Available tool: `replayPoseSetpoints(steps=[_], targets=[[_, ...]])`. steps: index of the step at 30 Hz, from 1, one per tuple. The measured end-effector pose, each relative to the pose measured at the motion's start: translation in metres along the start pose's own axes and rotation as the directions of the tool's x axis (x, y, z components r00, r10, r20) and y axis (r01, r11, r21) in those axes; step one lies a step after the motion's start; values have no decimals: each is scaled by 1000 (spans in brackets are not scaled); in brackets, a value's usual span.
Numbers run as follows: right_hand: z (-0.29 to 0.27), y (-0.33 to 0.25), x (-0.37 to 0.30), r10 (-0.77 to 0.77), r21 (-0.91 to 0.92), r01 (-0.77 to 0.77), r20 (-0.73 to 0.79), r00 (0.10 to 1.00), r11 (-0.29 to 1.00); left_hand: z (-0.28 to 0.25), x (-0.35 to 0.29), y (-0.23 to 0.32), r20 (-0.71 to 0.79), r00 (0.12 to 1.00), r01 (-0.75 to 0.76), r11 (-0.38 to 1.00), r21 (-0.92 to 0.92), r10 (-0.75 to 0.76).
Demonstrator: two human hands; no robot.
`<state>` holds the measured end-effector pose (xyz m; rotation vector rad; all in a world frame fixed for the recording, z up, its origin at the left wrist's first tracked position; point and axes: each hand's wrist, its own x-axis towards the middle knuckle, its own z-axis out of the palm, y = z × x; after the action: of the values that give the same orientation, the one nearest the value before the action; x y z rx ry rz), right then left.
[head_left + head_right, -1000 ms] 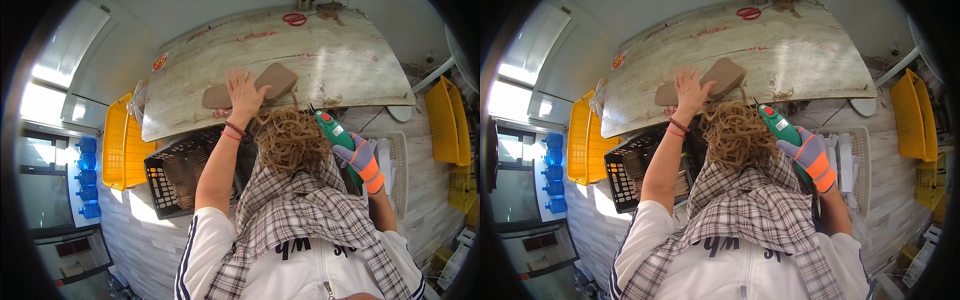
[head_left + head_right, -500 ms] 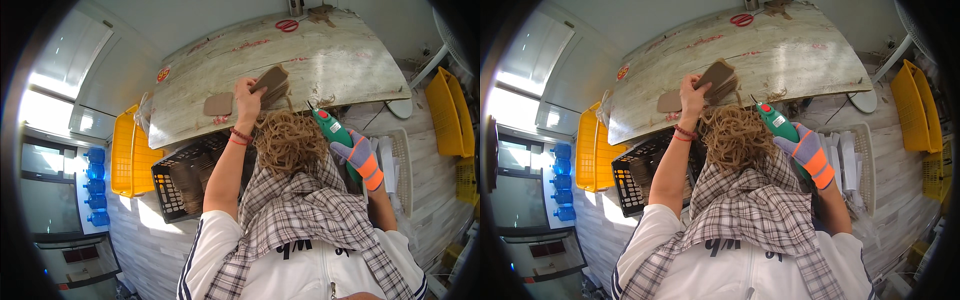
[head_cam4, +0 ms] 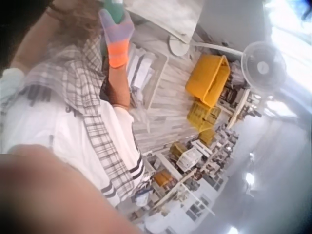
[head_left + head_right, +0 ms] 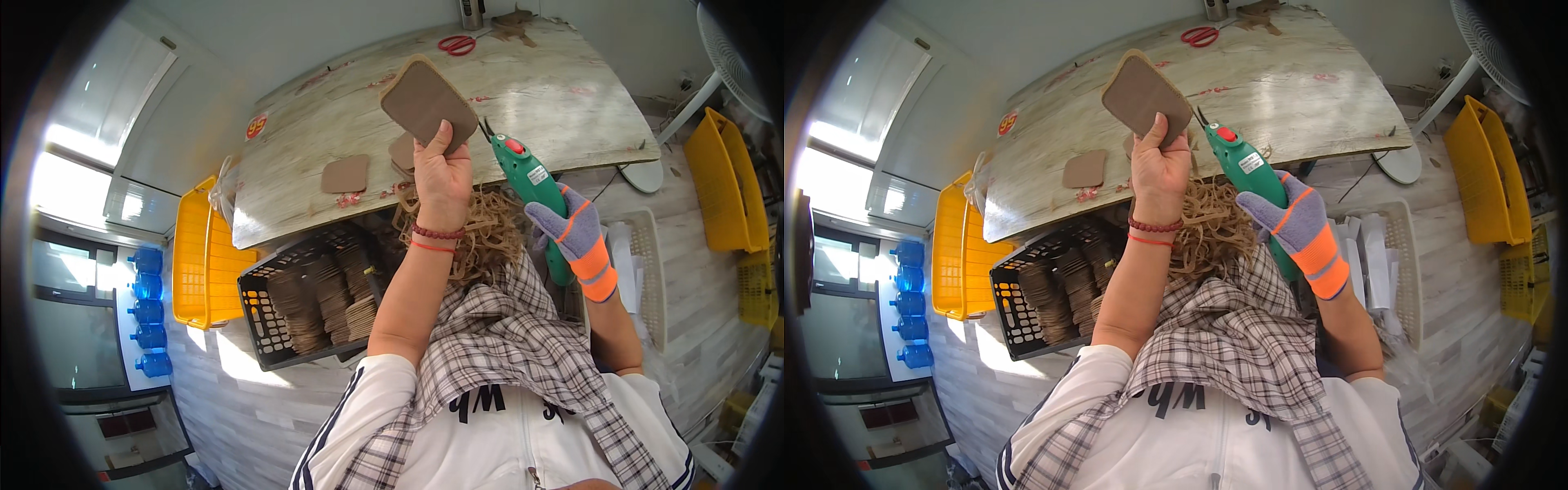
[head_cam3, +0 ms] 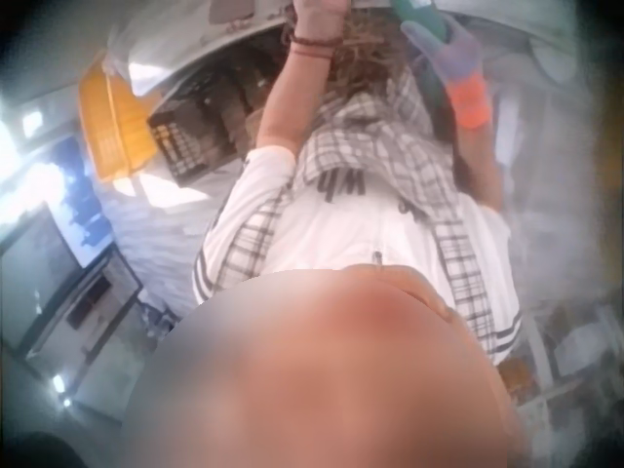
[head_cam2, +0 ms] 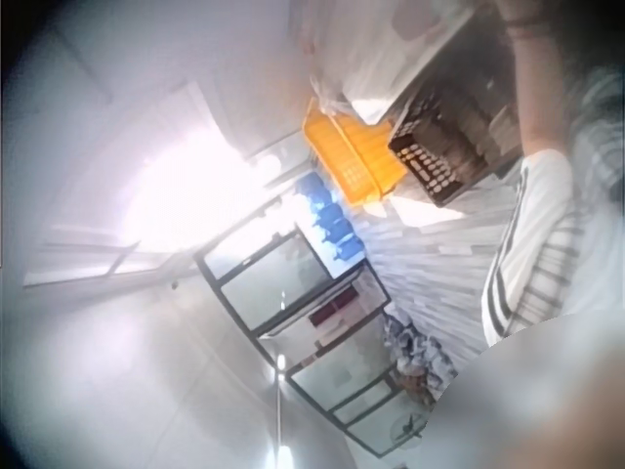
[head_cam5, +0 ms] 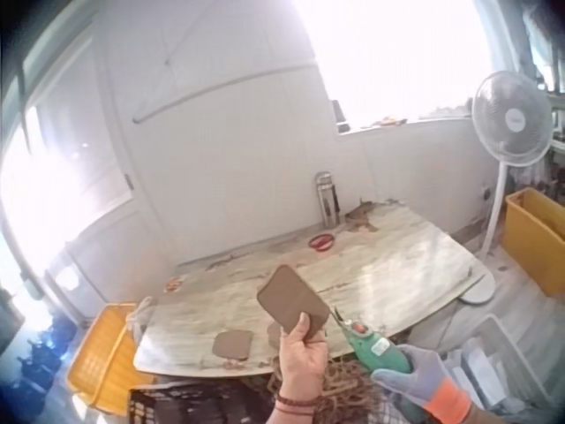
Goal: The person uses a green rotary tool to trim the edges of brown cardboard pieces. They hold each piece with the left hand and guide the tool with the right hand, then place the trimmed pieces into a black crate.
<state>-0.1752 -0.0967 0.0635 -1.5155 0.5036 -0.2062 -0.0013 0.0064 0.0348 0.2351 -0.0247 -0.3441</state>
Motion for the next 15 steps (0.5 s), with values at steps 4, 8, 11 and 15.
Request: replayPoseSetpoints(steps=[4,8,11,15], targets=[[0,1,0,30,44,-29,-7,1000,999,0,-3,-8,-36,999,26,1000,-7,-27],[-1,1,0,21,66,-20,-14,1000,998,-3,-7,-13,-24,999,47,999,27,-47],[-4,1,1,-10,61,11,-22,1000,998,-4,-15,-12,-39,996,79,994,79,-76],[-5,-2,3,3,58,-1,-33,999,998,-11,-26,-13,14,993,115,979,170,-119]])
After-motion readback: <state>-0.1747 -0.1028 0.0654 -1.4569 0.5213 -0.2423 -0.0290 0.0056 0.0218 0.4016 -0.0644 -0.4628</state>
